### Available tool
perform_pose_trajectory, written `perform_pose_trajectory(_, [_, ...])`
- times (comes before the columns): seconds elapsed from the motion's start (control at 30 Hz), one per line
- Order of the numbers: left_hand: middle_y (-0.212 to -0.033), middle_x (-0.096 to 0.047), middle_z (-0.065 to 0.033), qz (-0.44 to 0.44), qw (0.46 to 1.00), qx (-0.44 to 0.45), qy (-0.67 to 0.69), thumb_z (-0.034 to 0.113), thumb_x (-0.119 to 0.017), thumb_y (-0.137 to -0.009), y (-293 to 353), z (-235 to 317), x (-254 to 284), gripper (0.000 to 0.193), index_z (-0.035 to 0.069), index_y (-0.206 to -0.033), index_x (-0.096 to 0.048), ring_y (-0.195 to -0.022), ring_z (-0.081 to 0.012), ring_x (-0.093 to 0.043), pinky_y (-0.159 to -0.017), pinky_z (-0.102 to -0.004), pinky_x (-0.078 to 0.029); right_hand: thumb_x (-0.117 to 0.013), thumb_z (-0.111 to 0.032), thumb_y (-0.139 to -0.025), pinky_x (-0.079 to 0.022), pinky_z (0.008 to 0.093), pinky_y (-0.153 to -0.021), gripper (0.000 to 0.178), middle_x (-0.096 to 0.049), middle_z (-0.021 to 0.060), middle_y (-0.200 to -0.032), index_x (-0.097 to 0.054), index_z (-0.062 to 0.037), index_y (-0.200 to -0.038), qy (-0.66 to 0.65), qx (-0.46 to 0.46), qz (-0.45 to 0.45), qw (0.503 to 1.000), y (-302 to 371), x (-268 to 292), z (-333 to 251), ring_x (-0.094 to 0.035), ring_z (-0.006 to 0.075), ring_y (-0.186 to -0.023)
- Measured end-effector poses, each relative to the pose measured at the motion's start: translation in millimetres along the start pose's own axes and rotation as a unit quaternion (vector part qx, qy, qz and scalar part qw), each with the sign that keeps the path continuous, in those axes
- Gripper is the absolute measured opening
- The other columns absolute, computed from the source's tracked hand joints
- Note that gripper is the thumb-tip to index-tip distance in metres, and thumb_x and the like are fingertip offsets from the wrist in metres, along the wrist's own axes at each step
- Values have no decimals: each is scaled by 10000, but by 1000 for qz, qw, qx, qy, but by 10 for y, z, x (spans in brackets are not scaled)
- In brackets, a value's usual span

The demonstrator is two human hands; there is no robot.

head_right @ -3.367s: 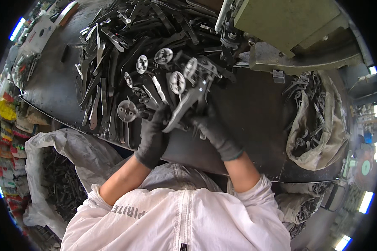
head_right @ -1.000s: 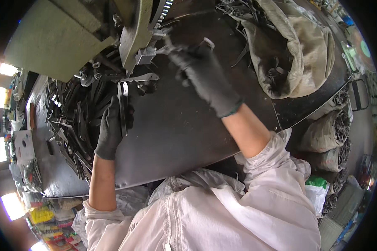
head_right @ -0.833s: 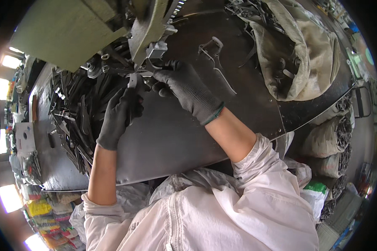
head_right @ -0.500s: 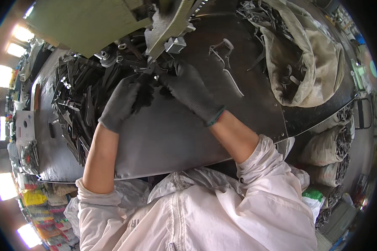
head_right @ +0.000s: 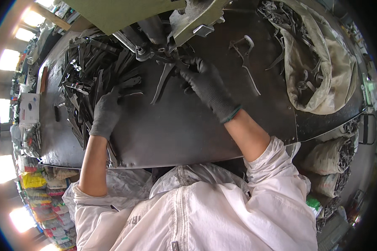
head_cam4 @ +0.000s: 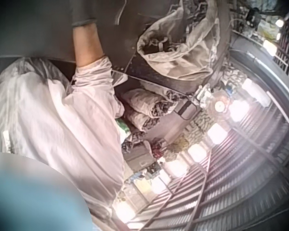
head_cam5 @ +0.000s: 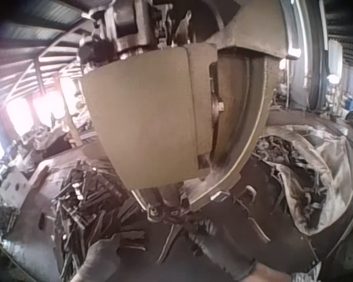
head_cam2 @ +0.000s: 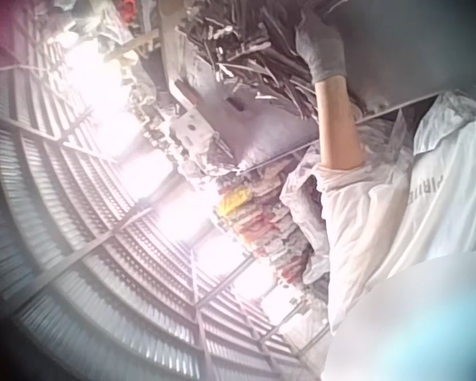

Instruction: The person assembles various metal tool components using a specialized machine.

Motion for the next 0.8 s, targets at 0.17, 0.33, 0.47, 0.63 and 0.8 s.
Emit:
perform_pose_trajectory(0.17, [-946,-621,-186,55,996,-56,41,109,-526,-770,59,-161,-123,442,89,-1211,-503,-901,-349,-599,-753,-428,-483,-537,-57,-868,-467,183,-483,256,-584,25,-816,-533,-11,-1120,0,7,-10,1000,104,-120,-259,-545,59,-579])
perform_pose_trajectory(0.33, [-937,-613,-214,9,997,-39,68,91,-513,-795,90,-129,-120,337,109,-1128,-563,-897,-376,-588,-741,-414,-472,-521,-40,-871,-462,177,-482,257,-578,28,-812,-534,-11,-1126,-36,-20,-51,998,192,-75,-261,-534,53,-551])
perform_pose_trajectory(0.47, [-847,-644,-151,73,978,-132,142,142,-535,-817,148,-133,-74,279,69,-1083,-580,-796,-307,-636,-678,-384,-500,-517,-50,-878,-462,179,-486,288,-566,19,-799,-529,-28,-1165,-32,-24,-54,998,196,-80,-224,-527,47,-549])
perform_pose_trajectory(0.63, [-771,-617,-41,-41,832,112,542,147,-548,-888,304,40,244,274,9,-1126,-562,-729,-122,-619,-599,-258,-492,-542,-94,-883,-464,186,-491,306,-564,6,-789,-526,-39,-1184,8,-19,-46,999,193,-67,-229,-522,40,-554])
perform_pose_trajectory(0.8, [-846,-632,-98,34,916,-20,400,170,-591,-851,259,108,112,262,9,-1057,-583,-712,-254,-629,-626,-318,-507,-562,-133,-886,-463,191,-491,301,-560,-1,-773,-538,-42,-1172,24,-24,-35,999,150,-34,-224,-523,39,-557])
Point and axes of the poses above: each hand's wrist, its own y-axis away from the middle knuckle, its own x-axis out of the back of the hand, z = x × y, the point moved 3 cm from there along -y, towards the middle knuckle
